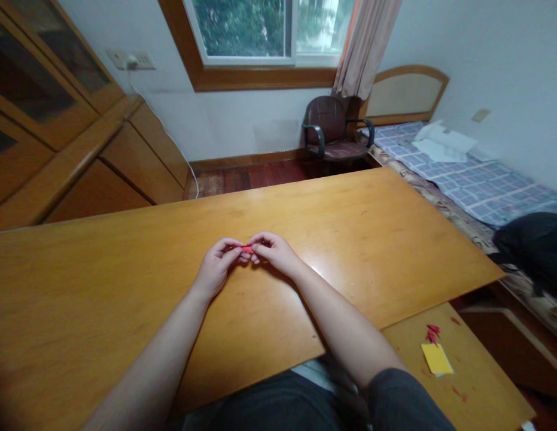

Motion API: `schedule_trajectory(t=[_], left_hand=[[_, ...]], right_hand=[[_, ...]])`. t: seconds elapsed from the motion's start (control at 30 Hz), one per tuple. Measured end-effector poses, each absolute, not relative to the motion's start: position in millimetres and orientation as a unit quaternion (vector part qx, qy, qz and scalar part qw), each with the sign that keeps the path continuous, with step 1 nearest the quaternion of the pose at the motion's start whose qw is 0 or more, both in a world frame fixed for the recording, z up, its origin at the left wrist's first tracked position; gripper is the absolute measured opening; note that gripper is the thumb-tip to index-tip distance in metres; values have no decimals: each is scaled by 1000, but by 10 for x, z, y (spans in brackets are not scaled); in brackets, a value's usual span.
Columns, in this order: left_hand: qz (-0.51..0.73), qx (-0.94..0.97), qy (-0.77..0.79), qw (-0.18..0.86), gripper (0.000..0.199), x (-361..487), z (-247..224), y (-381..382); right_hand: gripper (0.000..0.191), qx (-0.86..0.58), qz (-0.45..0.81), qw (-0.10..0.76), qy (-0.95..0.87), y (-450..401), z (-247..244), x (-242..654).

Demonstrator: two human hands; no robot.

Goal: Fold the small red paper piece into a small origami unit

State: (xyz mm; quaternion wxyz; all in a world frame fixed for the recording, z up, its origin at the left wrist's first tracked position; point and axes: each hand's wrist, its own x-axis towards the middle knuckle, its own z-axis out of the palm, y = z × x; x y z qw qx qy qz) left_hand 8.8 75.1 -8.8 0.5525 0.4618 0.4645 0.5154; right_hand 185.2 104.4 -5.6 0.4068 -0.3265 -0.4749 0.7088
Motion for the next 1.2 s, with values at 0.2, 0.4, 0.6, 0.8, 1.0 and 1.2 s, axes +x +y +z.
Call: schedule_trajectory(t=[0.2, 0.4, 0.6, 0.8, 1.0, 1.2], left_hand=[[519, 428, 445, 591, 26, 72, -120, 755], [513, 420, 445, 602, 29, 89, -108, 762], [506, 407, 458, 607, 33, 100, -90, 770], [497, 399, 466, 614, 35, 99, -79, 769], [509, 400, 473, 597, 35, 111, -77, 769], [518, 416, 485, 568, 37, 115, -85, 777]], right_hand=[[26, -331, 691, 415, -490, 1049, -79, 1865], [25, -334, 671, 414, -517, 1051, -73, 1871], [23, -334, 651, 415, -541, 1063, -92, 1868], [20, -335, 627, 421, -563, 1064, -100, 1876], [25, -342, 634, 434, -541, 1083, -130, 1865], [33, -353, 658, 436, -502, 1104, -149, 1844]])
